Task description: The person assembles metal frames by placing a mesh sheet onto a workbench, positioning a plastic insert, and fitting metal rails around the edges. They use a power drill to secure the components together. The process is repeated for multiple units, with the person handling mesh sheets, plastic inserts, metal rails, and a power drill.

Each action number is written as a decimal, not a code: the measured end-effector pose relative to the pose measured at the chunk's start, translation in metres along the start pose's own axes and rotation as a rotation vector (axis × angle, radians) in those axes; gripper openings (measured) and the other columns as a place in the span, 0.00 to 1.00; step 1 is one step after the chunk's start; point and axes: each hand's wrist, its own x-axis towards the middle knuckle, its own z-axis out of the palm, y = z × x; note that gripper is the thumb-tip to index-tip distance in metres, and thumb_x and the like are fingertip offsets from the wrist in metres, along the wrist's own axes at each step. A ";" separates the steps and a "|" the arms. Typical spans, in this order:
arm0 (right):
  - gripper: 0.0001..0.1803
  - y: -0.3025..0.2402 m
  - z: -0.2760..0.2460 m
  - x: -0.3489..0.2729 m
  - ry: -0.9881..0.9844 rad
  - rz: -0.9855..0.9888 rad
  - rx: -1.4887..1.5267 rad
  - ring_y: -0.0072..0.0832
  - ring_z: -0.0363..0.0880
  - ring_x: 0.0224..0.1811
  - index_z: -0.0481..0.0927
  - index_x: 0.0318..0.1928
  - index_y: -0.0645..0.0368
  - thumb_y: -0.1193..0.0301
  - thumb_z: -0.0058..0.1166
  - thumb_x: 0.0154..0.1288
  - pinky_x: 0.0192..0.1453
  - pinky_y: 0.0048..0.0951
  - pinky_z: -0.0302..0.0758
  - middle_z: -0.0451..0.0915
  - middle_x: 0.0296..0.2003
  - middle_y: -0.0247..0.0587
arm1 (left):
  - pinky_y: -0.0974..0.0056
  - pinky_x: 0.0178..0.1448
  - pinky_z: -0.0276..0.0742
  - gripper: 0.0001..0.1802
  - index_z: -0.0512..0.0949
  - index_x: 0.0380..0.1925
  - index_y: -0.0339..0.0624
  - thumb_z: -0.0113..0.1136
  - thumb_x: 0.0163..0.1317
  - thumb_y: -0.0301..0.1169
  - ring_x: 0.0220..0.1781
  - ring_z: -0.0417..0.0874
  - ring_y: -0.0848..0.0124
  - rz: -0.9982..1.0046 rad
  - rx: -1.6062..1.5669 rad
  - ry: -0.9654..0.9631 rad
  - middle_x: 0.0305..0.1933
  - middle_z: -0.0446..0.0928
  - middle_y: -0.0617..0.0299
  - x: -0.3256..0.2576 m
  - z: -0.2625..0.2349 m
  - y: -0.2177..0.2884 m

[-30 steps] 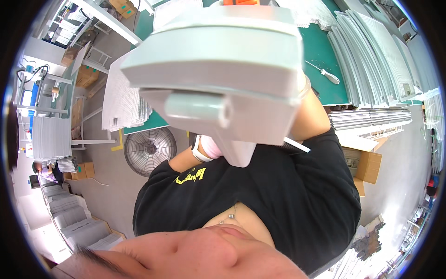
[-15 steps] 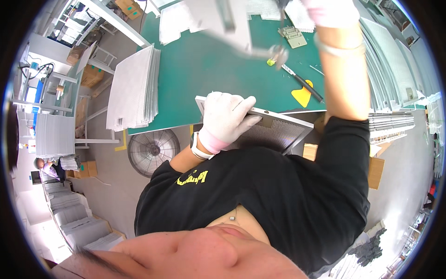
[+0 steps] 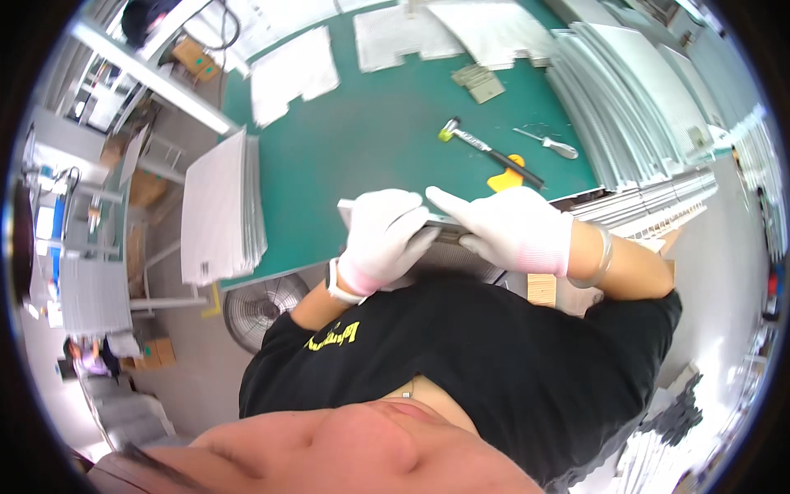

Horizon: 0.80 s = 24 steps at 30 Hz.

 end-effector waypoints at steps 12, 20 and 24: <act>0.28 0.245 -0.055 -0.284 1.493 0.534 0.741 0.28 0.67 0.71 0.65 0.72 0.67 0.72 0.52 0.75 0.75 0.28 0.62 0.72 0.68 0.45 | 0.47 0.76 0.61 0.46 0.71 0.66 0.38 0.60 0.59 0.63 0.72 0.70 0.48 -1.328 0.925 -0.341 0.69 0.70 0.45 -0.205 -0.184 -0.165; 0.32 0.359 -0.071 -0.272 0.898 1.296 0.078 0.33 0.84 0.39 0.76 0.63 0.63 0.53 0.58 0.67 0.46 0.32 0.76 0.85 0.40 0.46 | 0.50 0.72 0.69 0.52 0.69 0.67 0.35 0.61 0.56 0.67 0.71 0.72 0.46 -1.467 0.864 -0.506 0.71 0.68 0.40 -0.171 -0.175 -0.147; 0.33 0.330 -0.053 -0.255 0.959 1.265 -0.426 0.51 0.83 0.50 0.75 0.64 0.60 0.50 0.54 0.68 0.55 0.40 0.76 0.84 0.49 0.56 | 0.51 0.71 0.70 0.52 0.69 0.68 0.37 0.62 0.54 0.66 0.70 0.73 0.49 -1.505 0.755 -0.679 0.71 0.68 0.40 -0.146 -0.193 -0.148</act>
